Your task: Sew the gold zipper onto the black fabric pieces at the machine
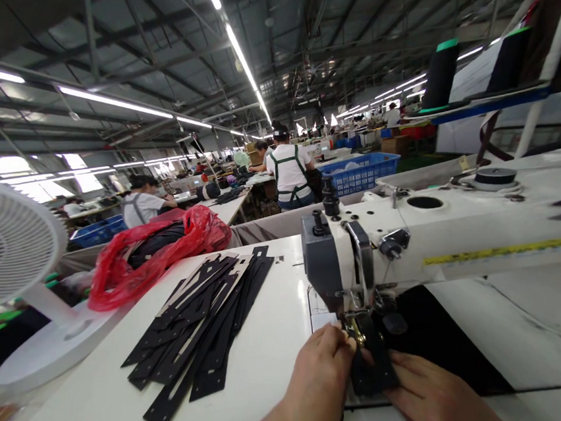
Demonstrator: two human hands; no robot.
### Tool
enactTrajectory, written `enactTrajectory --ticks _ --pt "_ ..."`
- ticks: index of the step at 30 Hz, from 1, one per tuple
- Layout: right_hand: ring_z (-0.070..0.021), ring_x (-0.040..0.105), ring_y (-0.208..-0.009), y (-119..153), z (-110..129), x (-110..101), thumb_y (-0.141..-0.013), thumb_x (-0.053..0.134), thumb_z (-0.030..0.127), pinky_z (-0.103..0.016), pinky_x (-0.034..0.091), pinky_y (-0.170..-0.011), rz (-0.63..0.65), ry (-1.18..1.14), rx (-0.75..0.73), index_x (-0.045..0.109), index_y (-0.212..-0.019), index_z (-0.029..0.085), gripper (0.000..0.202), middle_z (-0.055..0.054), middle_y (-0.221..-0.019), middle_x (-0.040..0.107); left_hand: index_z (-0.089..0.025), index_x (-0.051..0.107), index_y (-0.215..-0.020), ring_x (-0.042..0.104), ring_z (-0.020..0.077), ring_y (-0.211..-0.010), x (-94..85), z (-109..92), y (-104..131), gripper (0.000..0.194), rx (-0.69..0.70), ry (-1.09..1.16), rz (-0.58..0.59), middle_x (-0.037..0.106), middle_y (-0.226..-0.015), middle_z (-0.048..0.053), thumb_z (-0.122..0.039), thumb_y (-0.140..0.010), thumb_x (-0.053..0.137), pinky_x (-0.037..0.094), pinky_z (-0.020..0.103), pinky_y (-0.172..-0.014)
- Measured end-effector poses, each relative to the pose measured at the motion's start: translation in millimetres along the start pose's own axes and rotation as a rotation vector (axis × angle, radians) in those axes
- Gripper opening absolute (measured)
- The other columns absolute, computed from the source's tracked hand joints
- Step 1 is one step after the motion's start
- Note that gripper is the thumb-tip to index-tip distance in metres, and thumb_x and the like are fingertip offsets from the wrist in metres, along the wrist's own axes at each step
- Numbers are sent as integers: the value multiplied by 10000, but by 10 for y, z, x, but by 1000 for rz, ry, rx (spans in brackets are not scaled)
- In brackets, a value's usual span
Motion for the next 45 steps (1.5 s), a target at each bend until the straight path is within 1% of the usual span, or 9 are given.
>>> enactTrajectory --ticks 3,6,13,19,26,30,33,36,45 --pt "-185 585 -960 -12 -96 -49 -749 389 32 -277 498 -826 -59 -10 48 598 -1152 191 481 -79 -1076 638 -160 612 -892 566 205 -796 0 14 -5 175 -33 -20 -4 588 -857 79 -90 -824 466 518 338 -723" --pt "-205 583 -908 -71 -371 -29 -777 399 50 -324 500 -770 -82 24 239 624 -1089 187 408 -104 -1036 620 -154 611 -899 557 224 -856 -11 -20 -16 194 -18 -41 23 589 -878 89 -96 -767 482 493 390 -810" --pt "-219 610 -797 -275 -783 205 -734 535 185 -304 471 -727 96 -81 449 678 -815 181 165 -62 -783 656 -150 606 -847 517 228 -813 -22 18 44 238 -121 -5 -22 565 -874 93 -77 -642 509 465 395 -750" --pt "-183 634 -696 -197 -858 305 -759 494 219 -233 442 -599 145 -67 546 662 -728 191 173 -43 -741 680 -180 610 -943 510 217 -814 -39 -99 40 217 -3 -16 -38 570 -901 72 -112 -753 529 434 355 -687" --pt "-226 634 -604 -208 -1118 473 -818 435 207 -280 399 -525 175 42 749 638 -623 155 286 -113 -637 660 -181 643 -896 519 211 -820 -44 -109 8 200 -35 -26 47 578 -889 61 -78 -779 518 461 366 -705" --pt "-233 642 -731 -99 -952 381 -822 447 192 -317 475 -640 161 29 676 656 -753 150 223 -111 -772 674 -152 596 -1086 549 231 -938 -99 -68 104 405 -79 15 18 579 -1053 105 -35 -709 505 504 391 -801" --pt "-216 588 -1006 11 -532 188 -812 457 144 -342 469 -873 63 -32 376 653 -947 175 240 -98 -1057 641 -106 575 -1123 586 224 -1000 -148 -118 207 366 -30 47 -12 597 -1137 134 -59 -774 476 511 358 -873" --pt "-195 557 -1084 123 -159 14 -847 433 125 -340 463 -934 -27 -40 113 626 -1068 169 296 -98 -1123 626 -82 612 -1036 621 226 -978 -190 -282 254 245 114 9 -25 642 -1077 139 -100 -857 445 520 345 -876" --pt "-171 617 -992 9 -126 -101 -826 395 59 -297 504 -877 -105 -61 76 656 -1020 173 345 -81 -1050 667 -70 621 -933 650 234 -890 -159 -366 179 218 210 -107 -34 675 -931 127 -103 -880 412 558 358 -799"
Point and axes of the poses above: each hand's wrist, its own y-axis away from the middle knuckle, its own x-axis out of the palm, z = x × y, the point moved 9 cm from there along -y, towards the middle knuckle
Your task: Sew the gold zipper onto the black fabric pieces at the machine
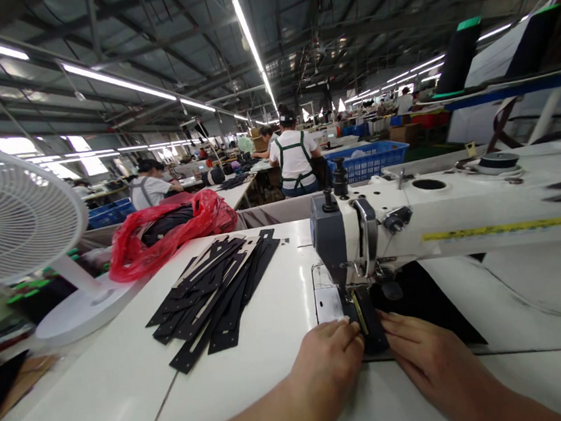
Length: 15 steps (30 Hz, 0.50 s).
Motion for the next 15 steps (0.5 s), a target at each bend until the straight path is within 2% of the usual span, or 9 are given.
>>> enactTrajectory --ticks 4,10,15 --pt "-169 624 -973 -12 -59 20 -818 405 65 -287 504 -870 -21 -16 12 660 -978 171 319 -83 -1023 675 -83 623 -906 658 229 -840 8 41 -32 222 1 -26 -28 675 -885 113 -116 -901 403 572 354 -748" --pt "-173 641 -888 -33 -211 129 -798 402 52 -294 508 -851 5 -38 84 639 -749 174 271 -69 -891 682 -103 618 -914 647 210 -771 77 148 -108 234 -24 -20 27 652 -800 92 -132 -915 387 573 339 -693" --pt "-162 642 -799 -85 -286 177 -794 406 46 -266 519 -771 39 -73 116 633 -784 190 269 -42 -818 672 -119 606 -906 608 195 -683 207 275 -118 195 -59 -68 84 619 -784 79 -125 -900 411 553 325 -621"
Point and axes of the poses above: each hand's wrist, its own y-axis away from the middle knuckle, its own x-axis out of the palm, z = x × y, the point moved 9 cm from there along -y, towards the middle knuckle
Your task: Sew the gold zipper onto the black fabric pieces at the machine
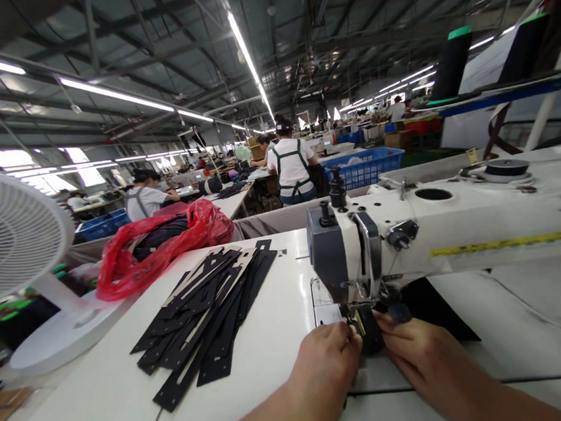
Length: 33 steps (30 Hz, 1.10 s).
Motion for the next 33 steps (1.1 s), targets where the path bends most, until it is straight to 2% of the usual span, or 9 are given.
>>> enactTrajectory --ticks 5,10,18,24,33 --pt "-166 644 -791 -92 -71 -6 -811 383 80 -245 514 -717 -27 18 9 643 -797 202 288 -48 -806 670 -139 608 -859 598 197 -686 97 130 -28 92 -64 -35 34 604 -794 67 -126 -858 516 536 306 -610" --pt "-174 650 -799 -134 -119 -8 -823 375 113 -247 514 -698 -57 60 0 645 -862 208 289 -56 -849 679 -144 613 -881 606 193 -729 114 169 -31 92 -83 24 74 612 -851 71 -124 -861 526 534 283 -640" --pt "-183 658 -762 -112 -163 42 -828 351 119 -259 523 -680 -46 156 5 600 -761 195 269 -57 -777 672 -158 632 -905 600 196 -747 152 233 -19 127 -153 78 95 614 -859 71 -153 -882 507 530 298 -660" --pt "-180 661 -750 -99 -207 73 -833 369 115 -256 518 -682 -57 173 4 595 -757 190 250 -66 -810 687 -171 624 -888 587 180 -739 147 264 -15 107 -145 77 59 605 -852 52 -162 -870 518 522 281 -662" --pt "-182 661 -722 -118 -228 75 -839 358 129 -268 528 -672 -54 182 11 612 -756 185 273 -76 -808 692 -167 607 -867 581 173 -767 203 290 -5 83 -144 86 91 596 -870 39 -172 -867 525 511 277 -693"
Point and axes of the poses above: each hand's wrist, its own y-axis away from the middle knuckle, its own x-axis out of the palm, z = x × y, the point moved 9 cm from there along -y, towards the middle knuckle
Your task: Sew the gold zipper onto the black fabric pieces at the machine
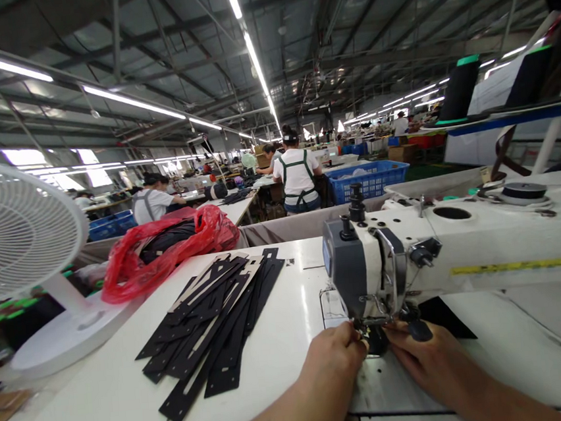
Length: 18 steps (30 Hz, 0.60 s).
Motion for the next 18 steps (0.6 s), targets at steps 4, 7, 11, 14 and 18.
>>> enactTrajectory --ticks 4,7,11,14,18 --pt "-183 664 -727 -9 11 -9 -843 356 130 -265 528 -667 -8 -6 -7 610 -751 188 277 -73 -813 692 -160 611 -852 588 169 -769 -27 -2 -5 135 -13 1 2 596 -856 44 -149 -887 481 510 275 -690" --pt "-186 667 -732 -4 6 -5 -853 357 137 -268 529 -671 -12 6 -10 614 -758 185 278 -77 -827 696 -155 610 -851 589 173 -759 -31 -15 -7 97 0 -6 7 599 -858 48 -145 -868 516 517 279 -682" --pt "-190 668 -747 24 -31 11 -842 378 131 -275 530 -682 -9 7 10 639 -787 181 272 -75 -833 698 -159 608 -873 590 182 -762 -29 -23 -5 68 9 -14 -2 604 -873 49 -145 -841 548 523 288 -688" --pt "-182 668 -755 35 -54 20 -829 410 116 -260 527 -683 -6 -23 20 651 -825 185 251 -65 -840 699 -164 605 -882 591 180 -763 -13 -9 3 76 1 -14 -13 605 -877 48 -143 -837 547 523 283 -687" --pt "-178 666 -744 33 -63 42 -825 413 112 -259 527 -681 5 -48 10 639 -826 188 239 -61 -835 695 -174 601 -885 587 191 -770 30 11 15 73 3 -18 -15 600 -887 40 -160 -822 566 526 298 -693"
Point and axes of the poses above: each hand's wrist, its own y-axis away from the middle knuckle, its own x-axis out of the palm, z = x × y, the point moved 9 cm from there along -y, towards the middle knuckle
